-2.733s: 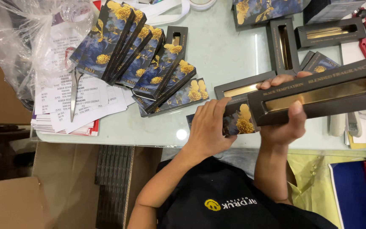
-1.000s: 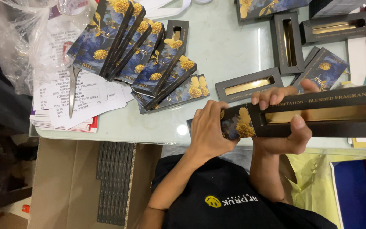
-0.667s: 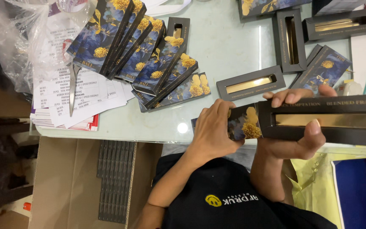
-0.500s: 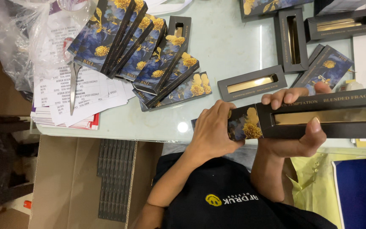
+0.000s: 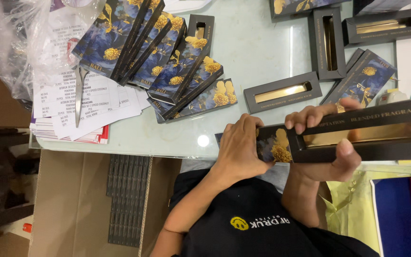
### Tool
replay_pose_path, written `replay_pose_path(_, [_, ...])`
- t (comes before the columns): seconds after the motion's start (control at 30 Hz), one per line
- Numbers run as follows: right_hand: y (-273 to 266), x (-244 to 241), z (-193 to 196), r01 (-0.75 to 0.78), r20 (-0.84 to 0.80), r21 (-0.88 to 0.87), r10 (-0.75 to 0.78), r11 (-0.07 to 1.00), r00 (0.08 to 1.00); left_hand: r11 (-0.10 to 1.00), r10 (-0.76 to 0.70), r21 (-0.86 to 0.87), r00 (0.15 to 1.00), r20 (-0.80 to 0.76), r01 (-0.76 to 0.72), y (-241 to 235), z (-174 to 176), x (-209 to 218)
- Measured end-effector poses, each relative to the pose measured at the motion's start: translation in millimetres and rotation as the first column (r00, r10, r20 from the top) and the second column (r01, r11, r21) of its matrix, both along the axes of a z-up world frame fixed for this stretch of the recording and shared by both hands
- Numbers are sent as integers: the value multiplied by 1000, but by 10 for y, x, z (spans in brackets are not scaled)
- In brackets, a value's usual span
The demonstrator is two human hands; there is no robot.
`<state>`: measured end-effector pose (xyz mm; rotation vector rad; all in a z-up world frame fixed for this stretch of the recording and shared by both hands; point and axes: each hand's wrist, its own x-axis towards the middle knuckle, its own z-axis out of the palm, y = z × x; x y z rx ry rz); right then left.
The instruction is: The person packs small rectangular boxes with floral designs into larger black boxes. They repeatedly pick up a small box, slide it into a larger box, and place the assembled unit on the table.
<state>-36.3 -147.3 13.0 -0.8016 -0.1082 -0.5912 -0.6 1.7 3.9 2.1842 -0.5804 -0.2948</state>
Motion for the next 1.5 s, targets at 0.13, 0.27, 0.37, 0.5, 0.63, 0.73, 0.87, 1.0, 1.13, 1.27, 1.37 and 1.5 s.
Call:
replay_pose_path(0.13, [183,164,-32,50,39,-18,-49,999,998,1000,12,-30,997,71,-10,30,-61,31])
replay_pose_path(0.27, [280,284,-244,131,-13,-355,-145,926,989,986,36,-165,998,56,-26,-9,-145,18])
replay_pose_path(0.37, [157,326,-309,85,-43,-324,-104,942,994,990,34,-142,994,105,-19,-39,-174,23])
replay_pose_path(0.5, [-218,319,3,64,-50,-19,-64,998,997,995,-104,14,977,185,103,20,-160,101])
replay_pose_path(0.63, [-817,219,38,178,-66,-145,-189,973,980,992,-116,66,977,180,105,170,-391,73])
replay_pose_path(0.73, [-938,133,3,328,-101,-342,-382,880,919,993,-118,-3,983,137,120,127,-442,-14])
replay_pose_path(0.87, [-364,196,-93,240,106,-509,-216,827,971,994,-100,-43,990,102,105,-62,-321,39])
replay_pose_path(1.0, [62,17,-176,139,87,-534,-110,834,990,959,-119,-239,984,136,149,-100,-304,57])
replay_pose_path(1.13, [-94,81,-292,155,158,-603,-74,782,985,962,-73,-234,956,283,142,-72,-377,137])
replay_pose_path(1.27, [-250,189,-121,169,17,-674,-214,719,977,973,-8,-221,966,257,66,-13,-427,224])
replay_pose_path(1.37, [-286,238,256,203,110,-765,-186,611,976,965,71,-259,983,170,-25,54,-548,200])
replay_pose_path(1.5, [-136,180,917,56,41,-985,-91,165,995,956,93,-292,982,166,-41,89,-590,174])
